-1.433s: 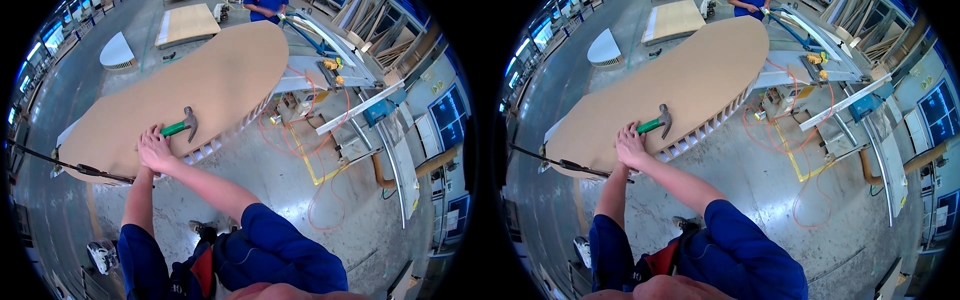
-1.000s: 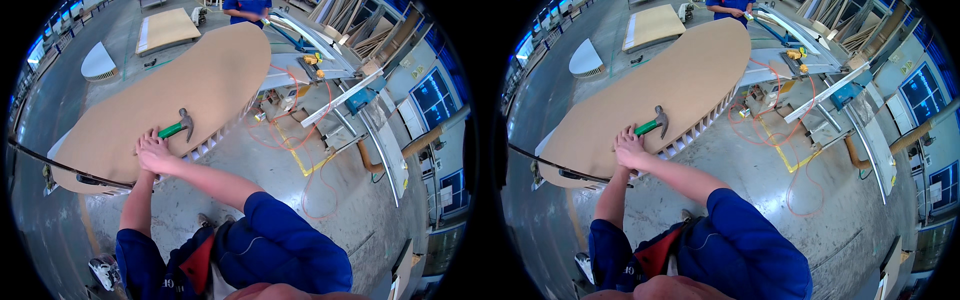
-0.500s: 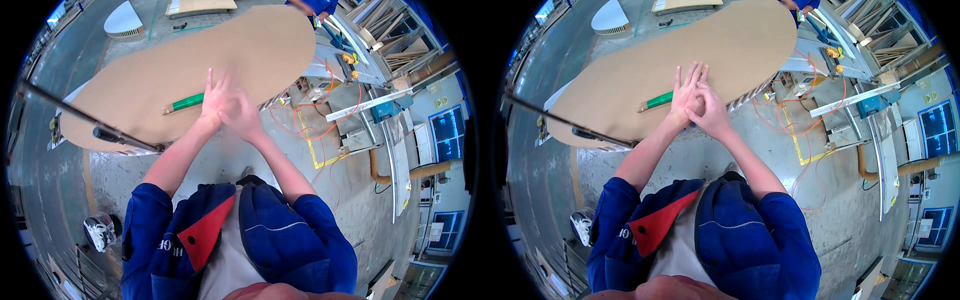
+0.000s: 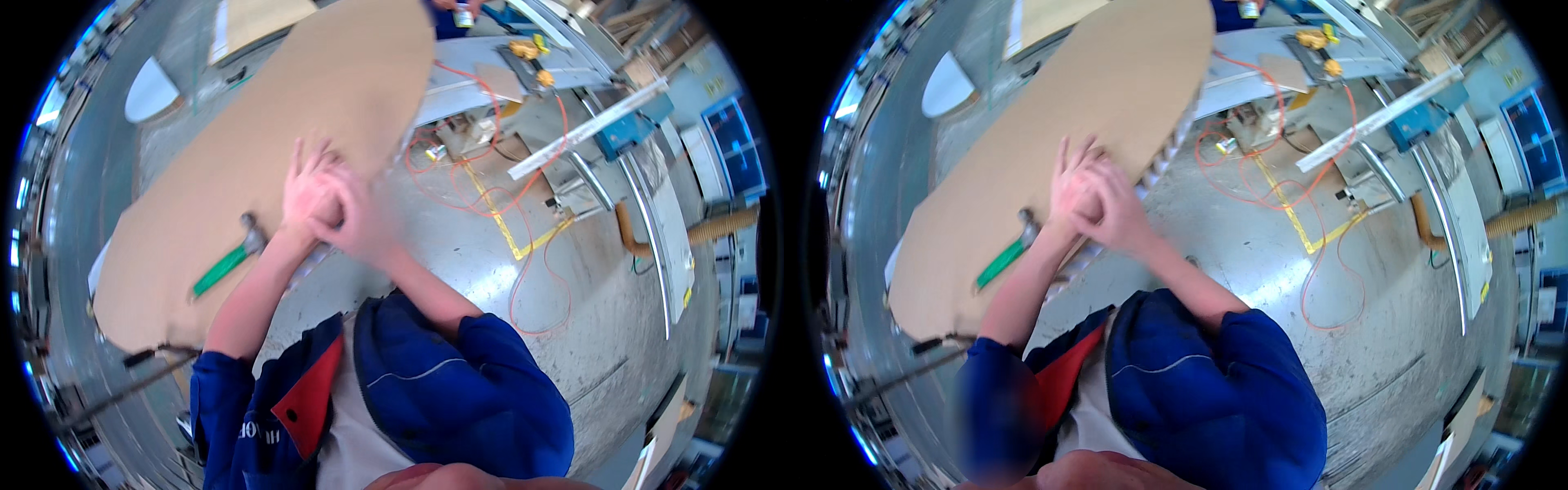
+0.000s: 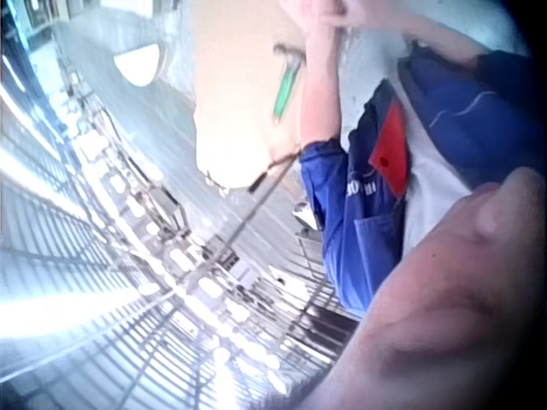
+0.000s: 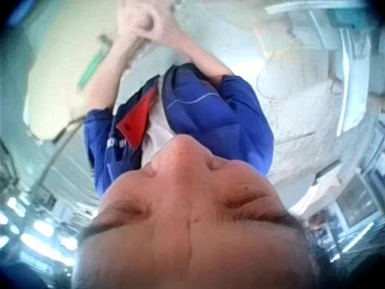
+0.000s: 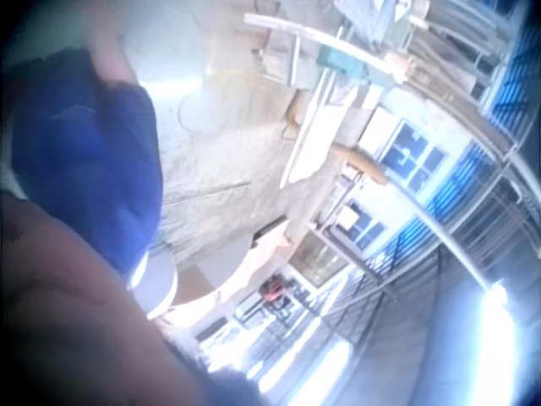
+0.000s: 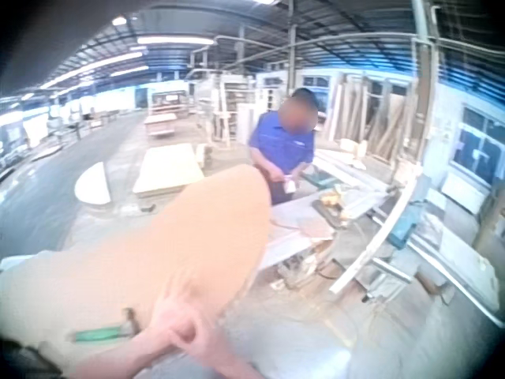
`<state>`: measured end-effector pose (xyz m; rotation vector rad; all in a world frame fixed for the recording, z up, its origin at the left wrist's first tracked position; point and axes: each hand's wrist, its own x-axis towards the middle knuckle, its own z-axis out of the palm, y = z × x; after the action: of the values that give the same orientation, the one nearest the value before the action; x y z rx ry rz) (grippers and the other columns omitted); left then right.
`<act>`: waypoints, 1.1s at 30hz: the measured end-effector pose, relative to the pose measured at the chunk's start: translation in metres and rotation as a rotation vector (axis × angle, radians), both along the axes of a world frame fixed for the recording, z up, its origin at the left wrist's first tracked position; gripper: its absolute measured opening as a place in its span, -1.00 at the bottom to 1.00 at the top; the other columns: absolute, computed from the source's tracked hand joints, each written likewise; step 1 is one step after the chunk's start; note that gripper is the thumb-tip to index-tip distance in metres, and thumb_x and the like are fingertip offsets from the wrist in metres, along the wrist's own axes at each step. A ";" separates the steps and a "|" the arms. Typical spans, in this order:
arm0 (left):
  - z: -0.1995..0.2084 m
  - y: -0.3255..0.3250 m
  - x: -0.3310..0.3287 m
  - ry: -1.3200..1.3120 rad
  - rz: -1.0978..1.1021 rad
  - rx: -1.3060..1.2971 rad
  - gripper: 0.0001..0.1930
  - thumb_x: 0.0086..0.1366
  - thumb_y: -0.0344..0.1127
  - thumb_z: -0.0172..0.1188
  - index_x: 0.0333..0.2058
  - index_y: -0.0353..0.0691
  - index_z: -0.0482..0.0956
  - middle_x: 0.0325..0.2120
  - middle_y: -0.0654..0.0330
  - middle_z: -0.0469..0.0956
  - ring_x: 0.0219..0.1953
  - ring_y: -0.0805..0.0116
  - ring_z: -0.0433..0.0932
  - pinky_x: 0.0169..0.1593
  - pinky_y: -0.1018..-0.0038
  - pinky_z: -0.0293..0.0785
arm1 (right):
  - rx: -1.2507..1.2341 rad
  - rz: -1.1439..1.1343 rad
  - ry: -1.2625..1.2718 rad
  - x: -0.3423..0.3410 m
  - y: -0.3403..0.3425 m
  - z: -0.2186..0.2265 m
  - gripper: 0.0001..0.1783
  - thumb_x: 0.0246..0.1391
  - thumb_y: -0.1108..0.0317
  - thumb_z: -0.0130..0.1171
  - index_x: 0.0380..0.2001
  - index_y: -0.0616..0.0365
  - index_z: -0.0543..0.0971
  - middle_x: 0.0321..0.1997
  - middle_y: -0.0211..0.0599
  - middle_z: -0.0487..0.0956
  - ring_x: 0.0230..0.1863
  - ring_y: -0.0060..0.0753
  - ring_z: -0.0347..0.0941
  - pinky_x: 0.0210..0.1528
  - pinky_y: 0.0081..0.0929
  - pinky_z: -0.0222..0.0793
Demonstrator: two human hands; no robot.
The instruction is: The person aligns a large curved wooden panel onto a slatted frame structure. They secure the panel using a metal clamp and then hammer nails into the frame to fasten it. Finally, they open a small box of nails to retrieve more fasteners.
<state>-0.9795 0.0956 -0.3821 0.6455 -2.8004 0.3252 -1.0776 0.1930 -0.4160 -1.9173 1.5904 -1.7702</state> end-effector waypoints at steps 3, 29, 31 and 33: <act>-0.022 -0.022 -0.033 -0.053 0.079 -0.018 -0.41 0.29 -0.04 0.12 0.26 -0.16 0.49 0.25 0.10 0.48 0.46 0.11 0.23 0.54 -0.11 -0.08 | 0.101 -0.048 0.057 -0.034 -0.015 -0.003 -0.34 0.09 0.11 0.37 0.17 0.25 0.47 0.27 0.08 0.45 0.34 0.23 0.31 0.42 0.03 0.20; -0.090 -0.208 -0.074 0.089 0.084 0.283 -0.24 0.37 0.17 0.18 0.47 0.12 0.22 0.51 0.26 0.11 0.56 0.20 0.02 0.55 -0.06 -0.12 | 0.341 0.406 0.328 -0.067 -0.203 -0.010 -0.61 0.24 0.18 0.16 -0.06 0.29 0.66 0.10 -0.03 0.63 0.28 0.00 0.44 0.45 -0.09 0.17; -0.085 -0.223 -0.076 0.071 0.129 0.259 -0.23 0.36 0.15 0.21 0.47 0.12 0.23 0.51 0.26 0.10 0.56 0.20 0.01 0.55 -0.06 -0.11 | 0.234 0.464 0.264 -0.075 -0.224 -0.016 -0.61 0.24 0.17 0.17 -0.07 0.28 0.67 0.11 -0.06 0.63 0.27 -0.01 0.44 0.46 -0.09 0.17; -0.082 -0.236 -0.081 0.064 0.132 0.269 -0.26 0.38 0.14 0.16 0.47 0.11 0.24 0.52 0.25 0.09 0.57 0.20 0.00 0.56 -0.02 -0.12 | 0.152 0.384 0.337 -0.086 -0.247 -0.024 -0.58 0.23 0.10 0.16 -0.12 0.25 0.69 0.07 -0.08 0.65 0.22 -0.02 0.47 0.41 -0.08 0.20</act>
<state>-1.0601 -0.1402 -0.4638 0.8844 -2.7696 -0.0512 -1.1632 -0.0543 -0.4398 -2.3391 1.2723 -1.1946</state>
